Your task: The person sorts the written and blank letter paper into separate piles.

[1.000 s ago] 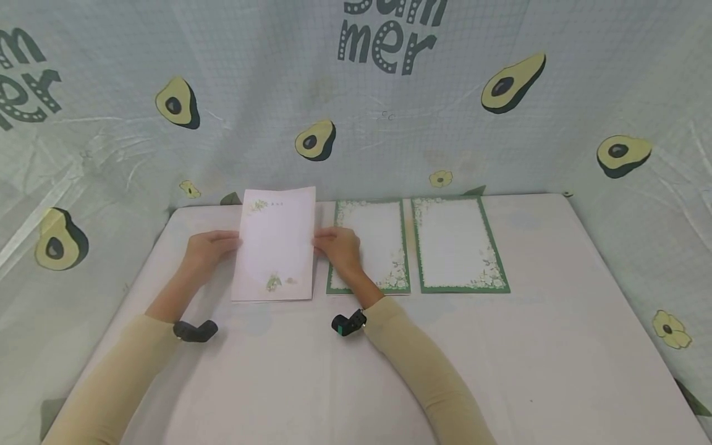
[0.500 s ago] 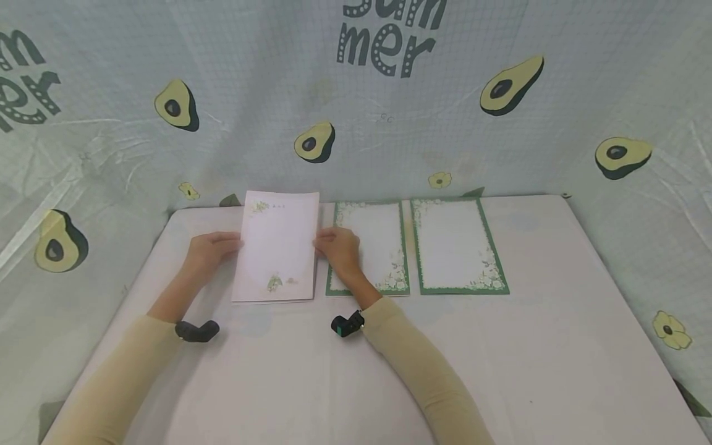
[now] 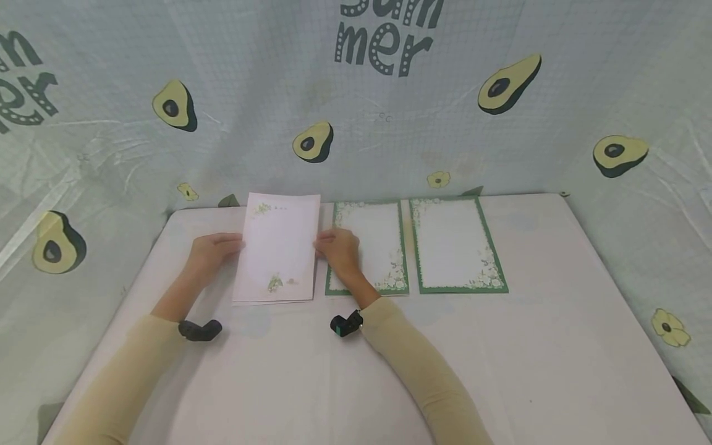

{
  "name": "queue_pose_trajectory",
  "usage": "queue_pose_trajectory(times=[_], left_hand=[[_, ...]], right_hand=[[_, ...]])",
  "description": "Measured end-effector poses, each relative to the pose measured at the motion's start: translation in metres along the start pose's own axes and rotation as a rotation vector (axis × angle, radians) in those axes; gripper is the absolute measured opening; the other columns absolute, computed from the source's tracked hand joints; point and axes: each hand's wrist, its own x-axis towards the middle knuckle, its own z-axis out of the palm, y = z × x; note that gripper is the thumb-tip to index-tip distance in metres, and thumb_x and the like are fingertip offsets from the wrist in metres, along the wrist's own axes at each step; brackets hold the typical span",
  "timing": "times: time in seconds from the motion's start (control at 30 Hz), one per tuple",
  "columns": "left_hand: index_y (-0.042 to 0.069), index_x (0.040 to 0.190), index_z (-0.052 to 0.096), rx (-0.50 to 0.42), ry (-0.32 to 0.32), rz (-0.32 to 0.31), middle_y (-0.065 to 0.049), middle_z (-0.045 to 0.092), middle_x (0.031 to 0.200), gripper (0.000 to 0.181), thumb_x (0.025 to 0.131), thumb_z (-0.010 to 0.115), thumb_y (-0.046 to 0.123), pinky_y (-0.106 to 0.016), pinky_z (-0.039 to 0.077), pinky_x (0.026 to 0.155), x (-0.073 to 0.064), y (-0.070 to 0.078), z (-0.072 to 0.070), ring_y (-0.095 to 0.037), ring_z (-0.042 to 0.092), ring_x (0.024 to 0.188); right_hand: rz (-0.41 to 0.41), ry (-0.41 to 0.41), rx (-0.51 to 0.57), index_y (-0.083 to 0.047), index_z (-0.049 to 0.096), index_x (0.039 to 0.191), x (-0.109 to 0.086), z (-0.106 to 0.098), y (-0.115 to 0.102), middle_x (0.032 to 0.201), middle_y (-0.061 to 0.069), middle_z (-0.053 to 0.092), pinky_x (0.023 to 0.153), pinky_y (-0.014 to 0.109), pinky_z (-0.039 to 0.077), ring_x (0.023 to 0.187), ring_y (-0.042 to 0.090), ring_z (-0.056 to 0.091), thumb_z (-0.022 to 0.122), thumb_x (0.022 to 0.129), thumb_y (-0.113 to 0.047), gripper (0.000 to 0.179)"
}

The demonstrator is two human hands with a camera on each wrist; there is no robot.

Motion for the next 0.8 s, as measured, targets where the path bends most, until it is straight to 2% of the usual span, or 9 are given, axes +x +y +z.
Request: queue_pose_trajectory(times=[0.17,0.37,0.57,0.8], left_hand=[[-0.012,0.13,0.061,0.014,-0.005,-0.004,-0.005,0.073,0.105,0.037,0.098,0.068,0.005,-0.02,0.06,0.081,0.0014,-0.0023,0.0005,-0.002,0.069,0.086],[-0.013,0.129,0.061,0.038,-0.019,0.017,-0.003,0.073,0.1,0.035,0.099,0.066,0.004,-0.019,0.06,0.079,0.0028,-0.0019,0.0013,-0.002,0.068,0.085],[-0.012,0.129,0.062,0.051,-0.021,0.009,-0.012,0.073,0.108,0.034,0.098,0.066,0.004,-0.018,0.059,0.077,0.0029,-0.0028,0.0032,-0.006,0.068,0.086],[-0.01,0.129,0.062,0.07,-0.025,0.011,-0.011,0.072,0.107,0.035,0.098,0.067,0.004,-0.019,0.06,0.078,0.0016,-0.0043,0.0037,-0.008,0.069,0.087]], right_hand=[[-0.006,-0.004,-0.004,0.004,0.075,0.104,0.0003,0.0003,0.0004,0.092,0.017,0.077,0.07,0.027,0.063,0.08,0.023,0.077,0.076,0.09,-0.003,0.015],[-0.017,-0.014,-0.022,0.005,0.075,0.105,0.0033,0.0005,0.0036,0.093,0.017,0.077,0.069,0.025,0.063,0.077,0.022,0.077,0.076,0.09,-0.003,0.017],[-0.015,-0.019,-0.056,0.005,0.075,0.106,0.0035,0.0003,0.005,0.094,0.016,0.077,0.069,0.024,0.063,0.077,0.02,0.076,0.076,0.091,-0.004,0.017],[0.003,-0.028,-0.041,0.005,0.075,0.106,0.0034,0.001,0.0069,0.094,0.016,0.077,0.068,0.024,0.063,0.077,0.021,0.076,0.075,0.091,-0.003,0.017]])
